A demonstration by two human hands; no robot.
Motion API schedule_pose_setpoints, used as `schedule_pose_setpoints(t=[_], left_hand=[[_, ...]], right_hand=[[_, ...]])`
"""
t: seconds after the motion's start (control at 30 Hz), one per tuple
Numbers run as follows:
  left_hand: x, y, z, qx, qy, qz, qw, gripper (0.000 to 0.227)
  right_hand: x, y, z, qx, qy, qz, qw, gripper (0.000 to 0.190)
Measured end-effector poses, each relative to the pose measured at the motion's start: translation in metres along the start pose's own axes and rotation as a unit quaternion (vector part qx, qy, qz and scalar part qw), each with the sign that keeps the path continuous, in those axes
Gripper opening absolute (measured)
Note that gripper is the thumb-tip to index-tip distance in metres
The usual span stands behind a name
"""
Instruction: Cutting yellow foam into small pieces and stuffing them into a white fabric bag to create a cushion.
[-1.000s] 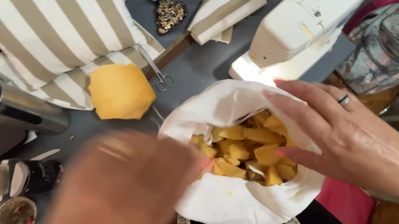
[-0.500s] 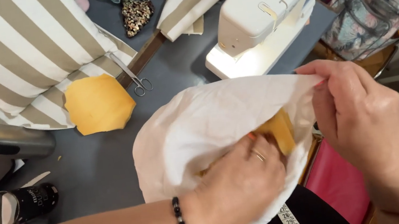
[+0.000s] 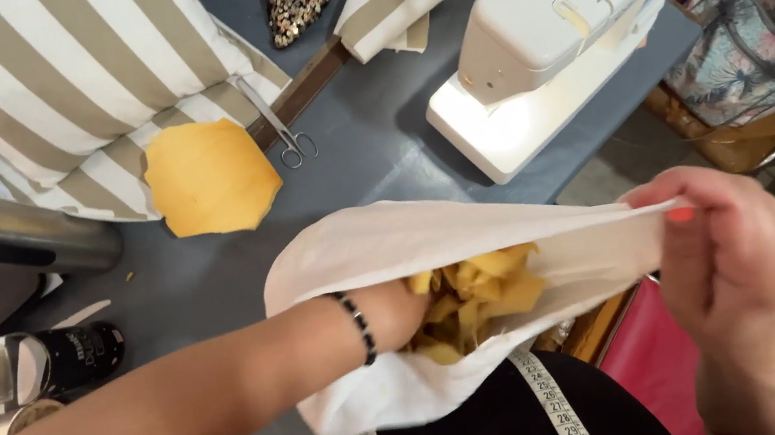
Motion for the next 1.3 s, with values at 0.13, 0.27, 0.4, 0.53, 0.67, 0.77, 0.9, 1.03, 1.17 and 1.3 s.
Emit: schedule_pose_setpoints(t=[0.13,0.27,0.4,0.53,0.67,0.77,0.9,1.03,1.17,1.3], left_hand=[[0.001,0.0,-0.002,0.02,-0.007,0.109,0.994,0.043],[0.015,0.003,-0.003,0.043,-0.034,0.213,0.976,0.047],[0.079,-0.054,-0.01,0.264,-0.005,-0.049,0.963,0.042],[0.107,-0.066,-0.01,0.061,-0.021,0.231,0.971,0.015],[0.081,-0.06,-0.001,0.077,-0.019,0.091,0.993,0.021],[0.044,-0.006,0.018,-0.029,0.021,0.08,0.996,0.022],[0.048,0.027,-0.004,-0.036,-0.001,-0.051,0.998,0.023],[0.049,0.065,-0.043,0.051,-0.147,-0.08,0.985,0.029],[0.018,0.105,-0.053,-0.01,-0.111,-0.119,0.987,0.027],[0.008,0.11,-0.033,0.055,-0.078,-0.047,0.994,0.017]], right_hand=[[-0.015,-0.004,-0.026,-0.054,-0.126,0.014,0.99,0.023],[-0.026,-0.006,-0.03,-0.116,-0.121,-0.059,0.984,0.024],[-0.035,-0.02,-0.046,-0.102,-0.154,-0.085,0.979,0.02],[-0.041,-0.046,-0.081,-0.157,-0.163,-0.12,0.967,0.037],[-0.01,0.009,-0.123,-0.213,-0.395,-0.295,0.844,0.036],[0.004,0.063,-0.147,-0.14,-0.461,-0.297,0.825,0.026],[0.029,0.134,-0.109,0.033,-0.453,-0.404,0.794,0.042],[0.034,0.139,-0.079,0.101,-0.467,-0.339,0.81,0.028],[0.047,0.202,-0.063,0.017,-0.294,-0.527,0.798,0.014],[0.037,0.189,-0.062,0.035,-0.303,-0.534,0.789,0.014]])
Point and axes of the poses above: each hand's wrist, its own x-axis away from the middle knuckle, its own y-axis out of the palm, z = x × y, the point moved 9 cm from there along -x, towards the middle knuckle, and after that the axes turned 11 degrees about -y, right-handed, at the moved point
